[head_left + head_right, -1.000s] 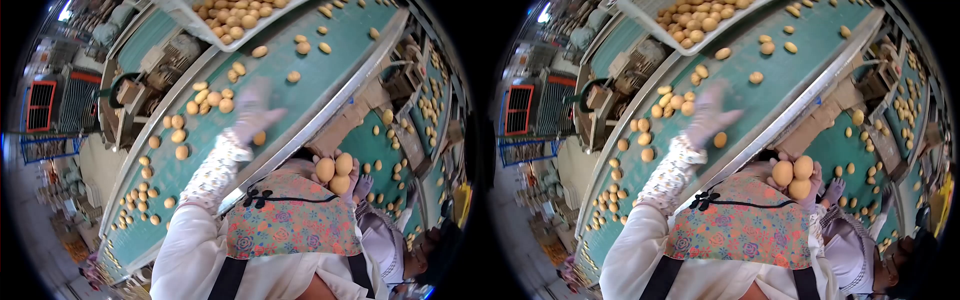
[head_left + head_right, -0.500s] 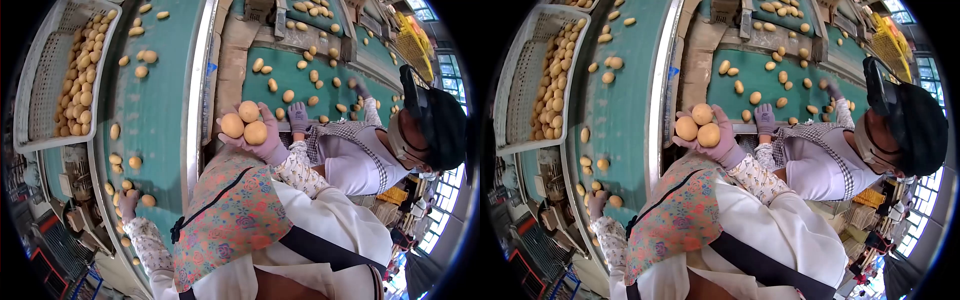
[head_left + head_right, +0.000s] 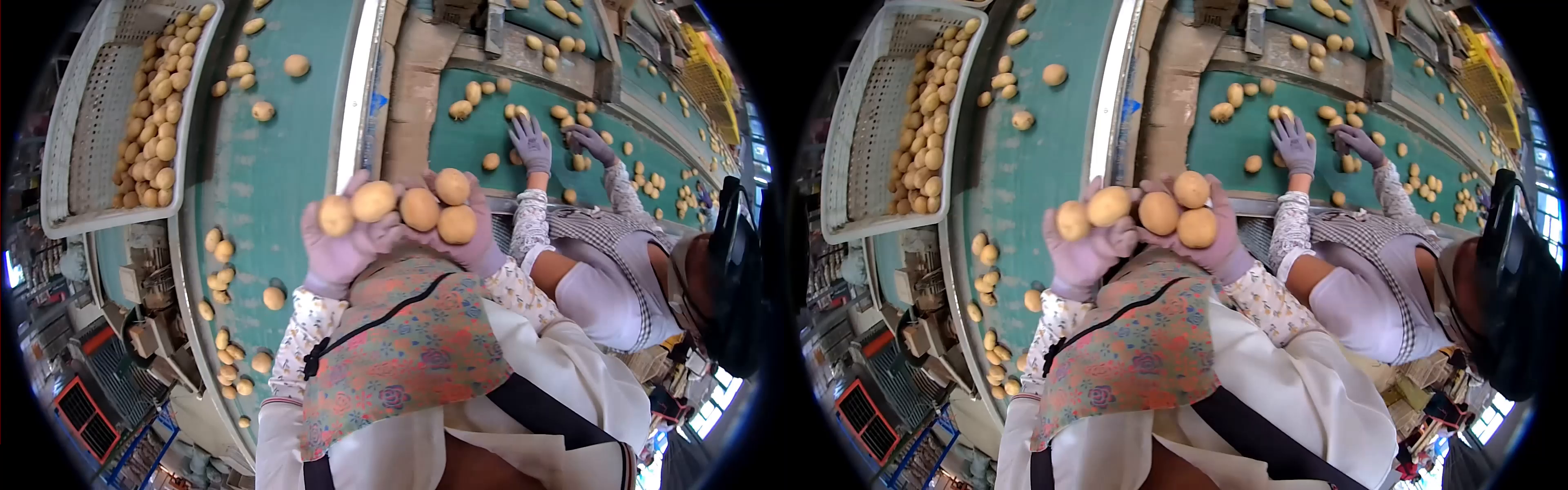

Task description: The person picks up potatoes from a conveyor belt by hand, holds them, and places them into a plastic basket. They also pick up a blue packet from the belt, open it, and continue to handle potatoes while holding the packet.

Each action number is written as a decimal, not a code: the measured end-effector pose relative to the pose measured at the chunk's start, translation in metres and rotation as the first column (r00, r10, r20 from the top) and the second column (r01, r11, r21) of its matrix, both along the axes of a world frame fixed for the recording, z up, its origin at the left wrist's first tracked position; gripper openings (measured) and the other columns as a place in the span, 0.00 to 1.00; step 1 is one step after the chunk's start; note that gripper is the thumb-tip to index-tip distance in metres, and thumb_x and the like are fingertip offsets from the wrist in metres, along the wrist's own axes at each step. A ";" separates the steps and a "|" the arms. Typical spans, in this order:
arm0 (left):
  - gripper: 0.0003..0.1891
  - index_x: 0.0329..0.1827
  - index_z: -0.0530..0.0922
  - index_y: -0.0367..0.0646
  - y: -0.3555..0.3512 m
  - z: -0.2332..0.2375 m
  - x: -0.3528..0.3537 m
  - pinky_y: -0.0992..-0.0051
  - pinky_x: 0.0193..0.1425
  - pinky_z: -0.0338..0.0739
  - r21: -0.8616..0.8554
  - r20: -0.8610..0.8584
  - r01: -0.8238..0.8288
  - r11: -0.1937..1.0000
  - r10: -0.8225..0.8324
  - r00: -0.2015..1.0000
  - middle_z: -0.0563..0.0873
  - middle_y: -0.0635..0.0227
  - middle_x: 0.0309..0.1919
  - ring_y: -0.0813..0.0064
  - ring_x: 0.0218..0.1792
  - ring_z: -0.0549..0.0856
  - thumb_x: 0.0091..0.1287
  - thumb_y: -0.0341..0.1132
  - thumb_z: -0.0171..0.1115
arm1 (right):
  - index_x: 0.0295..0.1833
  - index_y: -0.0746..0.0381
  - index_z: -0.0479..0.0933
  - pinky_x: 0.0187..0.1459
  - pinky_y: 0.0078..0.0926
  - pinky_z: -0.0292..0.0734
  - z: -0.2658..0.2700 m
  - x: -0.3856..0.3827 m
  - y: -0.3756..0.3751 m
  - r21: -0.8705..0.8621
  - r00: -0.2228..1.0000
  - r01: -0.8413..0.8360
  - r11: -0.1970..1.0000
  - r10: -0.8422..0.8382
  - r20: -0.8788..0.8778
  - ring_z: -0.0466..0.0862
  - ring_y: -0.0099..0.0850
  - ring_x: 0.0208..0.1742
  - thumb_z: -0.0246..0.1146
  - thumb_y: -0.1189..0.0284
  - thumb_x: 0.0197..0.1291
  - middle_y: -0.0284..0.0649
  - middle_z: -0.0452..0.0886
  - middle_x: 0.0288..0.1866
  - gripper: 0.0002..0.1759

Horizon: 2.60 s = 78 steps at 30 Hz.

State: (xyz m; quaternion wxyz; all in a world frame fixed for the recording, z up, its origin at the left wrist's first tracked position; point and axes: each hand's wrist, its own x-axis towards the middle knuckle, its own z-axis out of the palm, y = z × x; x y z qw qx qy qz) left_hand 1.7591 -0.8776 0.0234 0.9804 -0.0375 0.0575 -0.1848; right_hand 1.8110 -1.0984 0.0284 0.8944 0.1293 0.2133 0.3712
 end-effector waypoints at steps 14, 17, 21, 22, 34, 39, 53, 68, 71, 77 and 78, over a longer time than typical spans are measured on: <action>0.32 0.79 0.59 0.46 -0.041 0.005 0.063 0.54 0.79 0.62 0.364 -0.239 0.169 0.916 -0.084 0.967 0.70 0.53 0.72 0.52 0.73 0.70 0.78 0.54 0.49 | 0.75 0.60 0.63 0.68 0.64 0.67 -0.029 0.033 -0.033 -0.142 0.996 0.081 0.986 -0.077 0.037 0.67 0.53 0.75 0.50 0.41 0.70 0.51 0.66 0.75 0.40; 0.25 0.76 0.63 0.38 -0.062 0.029 0.078 0.63 0.77 0.64 0.918 0.275 -0.156 0.364 -0.304 0.912 0.71 0.56 0.71 0.60 0.71 0.73 0.81 0.42 0.46 | 0.77 0.62 0.58 0.68 0.63 0.67 -0.043 0.057 -0.044 -0.249 0.956 0.273 0.929 -0.290 -0.034 0.69 0.59 0.71 0.54 0.40 0.67 0.57 0.65 0.74 0.45; 0.22 0.72 0.68 0.34 -0.037 -0.007 0.046 0.68 0.74 0.67 0.969 0.235 -0.200 0.147 -0.279 0.931 0.74 0.58 0.69 0.66 0.67 0.76 0.81 0.37 0.48 | 0.77 0.64 0.57 0.70 0.63 0.66 -0.044 0.055 -0.040 -0.383 0.952 0.104 0.918 -0.204 -0.230 0.72 0.59 0.70 0.56 0.47 0.69 0.58 0.67 0.72 0.42; 0.21 0.71 0.69 0.34 -0.023 -0.019 0.030 0.69 0.73 0.68 0.979 0.152 -0.117 0.169 -0.212 0.965 0.74 0.58 0.68 0.67 0.67 0.76 0.80 0.36 0.49 | 0.76 0.64 0.58 0.71 0.64 0.65 -0.074 0.043 -0.037 -0.241 0.988 0.048 0.969 -0.082 -0.133 0.72 0.58 0.70 0.56 0.49 0.70 0.58 0.68 0.72 0.40; 0.21 0.63 0.76 0.42 0.177 -0.137 -0.300 0.59 0.69 0.71 0.307 0.075 0.842 -0.445 0.893 0.444 0.79 0.49 0.58 0.52 0.62 0.77 0.68 0.39 0.63 | 0.74 0.68 0.61 0.55 0.35 0.70 -0.044 0.023 0.066 -0.448 0.730 -0.562 0.695 0.672 0.127 0.72 0.38 0.64 0.50 0.60 0.74 0.47 0.71 0.65 0.31; 0.23 0.57 0.77 0.43 0.098 -0.201 -0.196 0.47 0.64 0.69 0.125 0.217 0.226 -0.966 0.249 0.944 0.75 0.46 0.56 0.43 0.57 0.74 0.58 0.39 0.67 | 0.78 0.65 0.57 0.53 0.35 0.70 -0.085 0.016 0.113 -0.298 0.446 -0.784 0.545 0.827 0.342 0.72 0.40 0.65 0.51 0.58 0.74 0.51 0.66 0.75 0.35; 0.27 0.61 0.79 0.43 0.215 -0.149 -0.336 0.54 0.57 0.76 0.515 0.276 0.846 -0.136 0.961 -0.014 0.73 0.45 0.62 0.47 0.53 0.79 0.65 0.52 0.65 | 0.42 0.60 0.69 0.33 0.24 0.61 -0.070 0.027 0.177 -0.488 0.416 -0.750 0.447 0.892 0.177 0.61 0.25 0.31 0.58 0.63 0.69 0.31 0.59 0.32 0.11; 0.23 0.60 0.79 0.45 0.162 -0.097 -0.054 0.54 0.51 0.76 0.696 0.211 0.436 -0.571 0.743 0.636 0.84 0.55 0.48 0.54 0.45 0.83 0.63 0.42 0.67 | 0.69 0.68 0.68 0.64 0.39 0.79 -0.125 0.105 0.123 -0.655 0.492 -0.547 0.522 0.833 0.254 0.82 0.42 0.62 0.56 0.61 0.73 0.50 0.79 0.63 0.27; 0.24 0.60 0.79 0.44 0.197 -0.158 -0.060 0.54 0.44 0.76 0.347 0.321 0.607 -0.715 0.698 0.640 0.84 0.54 0.45 0.53 0.41 0.84 0.62 0.43 0.66 | 0.71 0.69 0.66 0.64 0.39 0.78 -0.128 0.114 0.116 -0.691 0.488 -0.541 0.479 0.848 0.207 0.81 0.41 0.63 0.57 0.61 0.72 0.51 0.77 0.66 0.30; 0.19 0.50 0.82 0.45 0.083 -0.150 0.025 0.54 0.54 0.70 0.586 0.256 0.005 -0.810 0.191 0.948 0.83 0.56 0.44 0.53 0.48 0.80 0.59 0.44 0.65 | 0.68 0.67 0.70 0.56 0.28 0.80 -0.146 0.125 0.118 -0.361 0.554 -0.675 0.644 0.765 0.329 0.81 0.31 0.53 0.54 0.62 0.73 0.44 0.81 0.57 0.26; 0.17 0.48 0.83 0.45 0.078 -0.151 0.027 0.54 0.52 0.70 0.573 0.384 -0.104 -0.813 0.154 0.910 0.84 0.57 0.42 0.53 0.47 0.80 0.59 0.43 0.65 | 0.67 0.66 0.70 0.54 0.25 0.80 -0.148 0.128 0.124 -0.155 0.585 -0.716 0.681 0.706 0.400 0.81 0.29 0.52 0.53 0.63 0.74 0.42 0.82 0.55 0.24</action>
